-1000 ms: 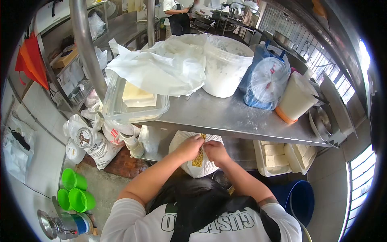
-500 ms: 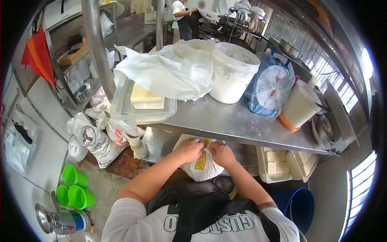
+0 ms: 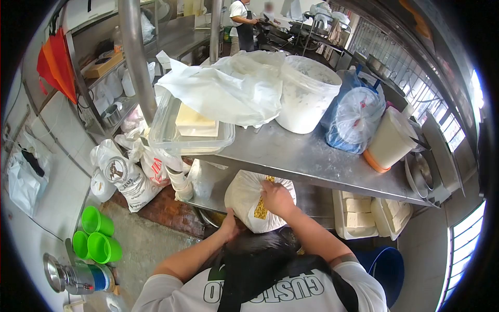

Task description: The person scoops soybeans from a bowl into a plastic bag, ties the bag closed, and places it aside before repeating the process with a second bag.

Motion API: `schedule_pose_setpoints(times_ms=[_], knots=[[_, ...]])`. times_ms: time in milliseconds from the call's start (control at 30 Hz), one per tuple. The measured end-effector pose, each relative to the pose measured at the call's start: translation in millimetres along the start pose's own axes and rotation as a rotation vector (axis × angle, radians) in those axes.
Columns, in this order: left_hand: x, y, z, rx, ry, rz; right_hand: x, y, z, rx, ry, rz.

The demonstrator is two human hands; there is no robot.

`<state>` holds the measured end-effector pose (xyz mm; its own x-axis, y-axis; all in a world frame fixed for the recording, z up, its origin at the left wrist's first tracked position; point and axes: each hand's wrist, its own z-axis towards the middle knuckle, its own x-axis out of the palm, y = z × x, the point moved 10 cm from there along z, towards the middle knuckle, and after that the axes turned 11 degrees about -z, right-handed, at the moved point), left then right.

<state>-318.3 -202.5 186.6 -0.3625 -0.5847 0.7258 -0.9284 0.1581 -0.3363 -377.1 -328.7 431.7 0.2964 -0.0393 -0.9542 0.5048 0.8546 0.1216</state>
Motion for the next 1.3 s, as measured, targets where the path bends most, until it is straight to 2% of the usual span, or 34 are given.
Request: schedule_pose_setpoints(times_ms=[33,100,233,300,367,400,633,700,767,800,833,900,933,967,1000,1033,1100,1167,1233,1300], knots=[[-3,3,7,0.002,-0.001,-0.004,1,-1,2,-0.004,0.002,0.000],[9,-1,12,0.070,0.116,-0.039,-3,-7,3,0.037,-0.029,0.184],[29,-2,-10,0.022,0.071,-0.067,-5,-8,5,0.122,0.120,0.156],[59,-4,-28,0.036,0.199,-0.231,0,-12,6,0.133,0.064,0.181],[65,1,-23,0.085,0.228,-0.272,17,-28,9,0.260,0.160,0.219],[72,-4,-26,0.136,0.260,-0.312,6,-24,6,0.232,0.055,0.281],[114,6,-68,0.081,0.239,-0.121,-71,-35,-36,0.269,-0.156,0.452],[143,11,-90,0.042,0.173,0.015,-97,-57,-47,0.382,-0.251,0.408],[149,12,-80,0.080,0.173,0.032,-121,-82,-51,0.321,-0.484,0.354],[150,20,-67,0.014,0.233,0.084,-115,-103,-55,0.273,-0.607,0.756],[154,28,-61,-0.050,0.294,0.134,-107,-131,-57,0.285,-0.566,0.685],[168,33,-72,-0.009,0.362,0.223,-85,-159,-56,0.308,-0.416,-0.836],[167,34,-77,0.062,0.327,0.346,-71,-190,-61,0.311,-0.426,-0.840],[163,31,-83,0.134,0.283,0.466,-58,-221,-69,0.344,-0.481,-0.672],[156,36,-91,0.075,0.308,0.512,-51,-238,-75,0.374,-0.527,-0.501],[150,34,-101,0.077,0.304,0.514,-58,-233,-75,0.375,-0.528,-0.495],[139,41,-124,0.082,0.348,0.943,-54,-265,-86,0.547,-0.625,0.543],[120,31,-142,0.120,0.310,0.983,-35,-287,-82,0.566,-0.648,0.586],[95,18,-160,0.157,0.269,1.019,-58,-262,-59,0.432,-0.506,0.084],[68,-10,-181,0.329,0.198,1.086,-85,-229,-60,0.398,-0.504,0.003]])
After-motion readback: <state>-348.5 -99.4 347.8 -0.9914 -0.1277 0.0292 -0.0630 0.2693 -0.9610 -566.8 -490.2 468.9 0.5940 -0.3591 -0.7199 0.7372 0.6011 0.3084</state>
